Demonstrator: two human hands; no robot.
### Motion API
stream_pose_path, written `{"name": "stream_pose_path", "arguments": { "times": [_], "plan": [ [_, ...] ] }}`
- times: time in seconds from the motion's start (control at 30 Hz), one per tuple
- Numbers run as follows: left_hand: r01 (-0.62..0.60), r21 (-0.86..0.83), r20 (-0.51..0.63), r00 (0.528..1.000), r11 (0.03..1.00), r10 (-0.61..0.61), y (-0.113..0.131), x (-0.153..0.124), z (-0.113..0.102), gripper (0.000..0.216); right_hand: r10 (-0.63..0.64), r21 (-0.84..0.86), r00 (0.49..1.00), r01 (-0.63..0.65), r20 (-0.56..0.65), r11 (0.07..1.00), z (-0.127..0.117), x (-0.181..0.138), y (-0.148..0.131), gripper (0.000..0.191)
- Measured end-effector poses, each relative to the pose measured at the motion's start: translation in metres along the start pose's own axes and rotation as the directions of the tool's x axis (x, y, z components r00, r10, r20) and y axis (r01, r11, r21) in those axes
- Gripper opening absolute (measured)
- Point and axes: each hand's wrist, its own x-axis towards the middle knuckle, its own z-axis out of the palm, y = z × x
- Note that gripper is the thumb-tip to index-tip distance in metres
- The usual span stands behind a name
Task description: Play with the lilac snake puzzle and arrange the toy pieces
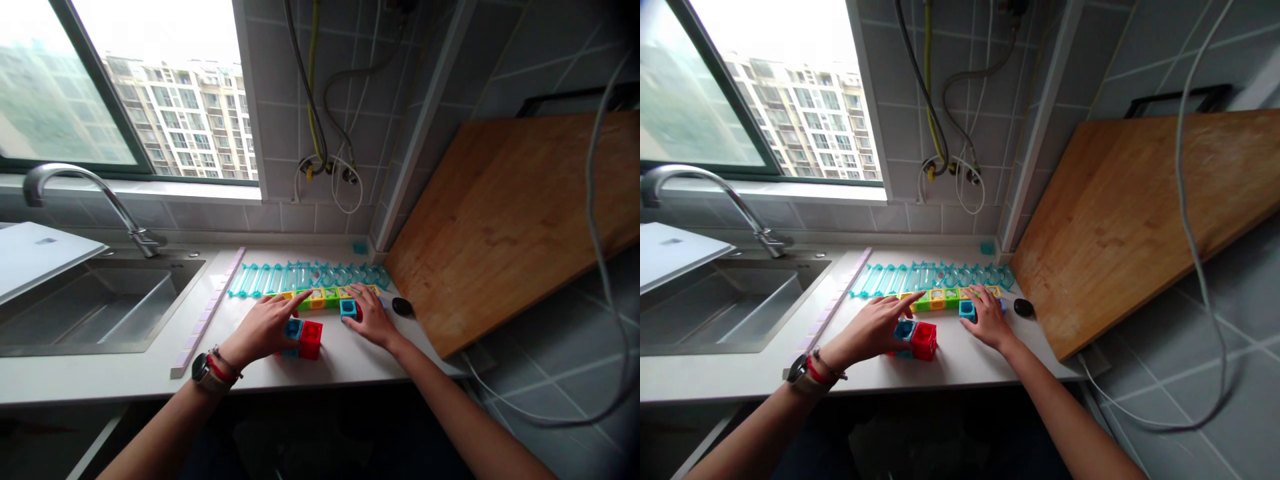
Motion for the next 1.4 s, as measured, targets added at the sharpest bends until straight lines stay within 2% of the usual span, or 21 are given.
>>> {"name": "stream_pose_path", "arguments": {
  "times": [0.1,0.17,0.23,0.3,0.4,0.47,0.53,0.6,0.7,0.8,0.87,0.93,1.03,1.1,1.2,1.27,1.33,1.4],
  "plan": [
    [-0.007,-0.122,-0.126,0.992,0.993,-0.009,-0.008,-0.013,-0.010,0.108,-0.120,0.046,0.993,0.119,0.013,0.992,-0.013,0.011,-0.032,0.053],
    [0.029,-0.273,-0.199,0.976,0.961,-0.086,-0.019,-0.027,-0.010,0.104,-0.172,0.081,0.983,0.167,0.057,0.983,-0.022,0.020,-0.055,0.043],
    [0.069,-0.462,-0.215,0.959,0.884,-0.187,-0.029,-0.042,-0.002,0.104,-0.219,0.121,0.967,0.204,0.126,0.971,-0.029,0.029,-0.079,0.035],
    [0.089,-0.656,-0.169,0.951,0.750,-0.261,-0.037,-0.052,0.014,0.106,-0.245,0.167,0.952,0.216,0.182,0.962,-0.028,0.038,-0.102,0.031],
    [0.119,-0.822,-0.075,0.947,0.557,-0.312,-0.043,-0.055,0.045,0.101,-0.224,0.183,0.950,0.186,0.216,0.965,-0.011,0.051,-0.136,0.043],
    [0.137,-0.838,-0.069,0.934,0.528,-0.351,-0.044,-0.050,0.064,0.081,-0.198,0.143,0.951,0.168,0.239,0.975,0.008,0.059,-0.154,0.054],
    [0.139,-0.834,-0.089,0.921,0.535,-0.379,-0.044,-0.045,0.078,0.055,-0.151,0.113,0.953,0.124,0.264,0.986,0.026,0.064,-0.166,0.051],
    [0.136,-0.845,-0.085,0.921,0.517,-0.380,-0.046,-0.042,0.087,0.044,-0.142,0.166,0.953,0.099,0.269,0.981,0.036,0.067,-0.169,0.043],
    [0.129,-0.876,-0.059,0.928,0.465,-0.368,-0.048,-0.043,0.094,0.057,-0.138,0.363,0.973,0.064,0.183,0.929,0.030,0.065,-0.157,0.041],
    [0.128,-0.900,-0.035,0.931,0.416,-0.362,-0.049,-0.046,0.097,0.073,-0.032,0.482,0.996,-0.011,0.081,0.876,0.006,0.063,-0.125,0.039],
    [0.124,-0.915,-0.028,0.930,0.384,-0.368,-0.049,-0.048,0.097,0.074,-0.006,0.402,0.999,-0.016,0.053,0.916,-0.009,0.061,-0.095,0.038],
    [0.111,-0.929,-0.029,0.929,0.353,-0.369,-0.048,-0.049,0.095,0.071,0.002,0.220,0.998,-0.014,0.055,0.975,-0.014,0.056,-0.063,0.038],
    [0.089,-0.941,-0.039,0.930,0.327,-0.366,-0.046,-0.048,0.093,0.067,0.013,0.043,0.993,-0.018,0.113,0.999,0.000,0.042,-0.022,0.042],
    [0.089,-0.940,-0.043,0.927,0.328,-0.374,-0.045,-0.047,0.094,0.067,0.018,-0.043,0.986,-0.011,0.168,0.999,0.016,0.030,-0.005,0.045],
    [0.111,-0.925,-0.038,0.925,0.365,-0.377,-0.046,-0.049,0.096,0.067,0.033,-0.084,0.980,-0.016,0.198,0.996,0.030,0.014,0.011,0.066],
    [0.117,-0.895,-0.059,0.925,0.429,-0.376,-0.048,-0.055,0.092,0.077,0.030,-0.092,0.974,-0.009,0.225,0.996,0.028,0.010,0.022,0.084],
    [0.089,-0.845,-0.140,0.915,0.527,-0.379,-0.049,-0.062,0.076,0.095,0.040,-0.128,0.965,-0.006,0.259,0.992,0.018,0.011,0.035,0.098],
    [0.025,-0.784,-0.258,0.895,0.620,-0.363,-0.044,-0.063,0.044,0.105,0.070,-0.166,0.955,-0.023,0.287,0.986,0.005,0.016,0.051,0.106]
  ]
}}
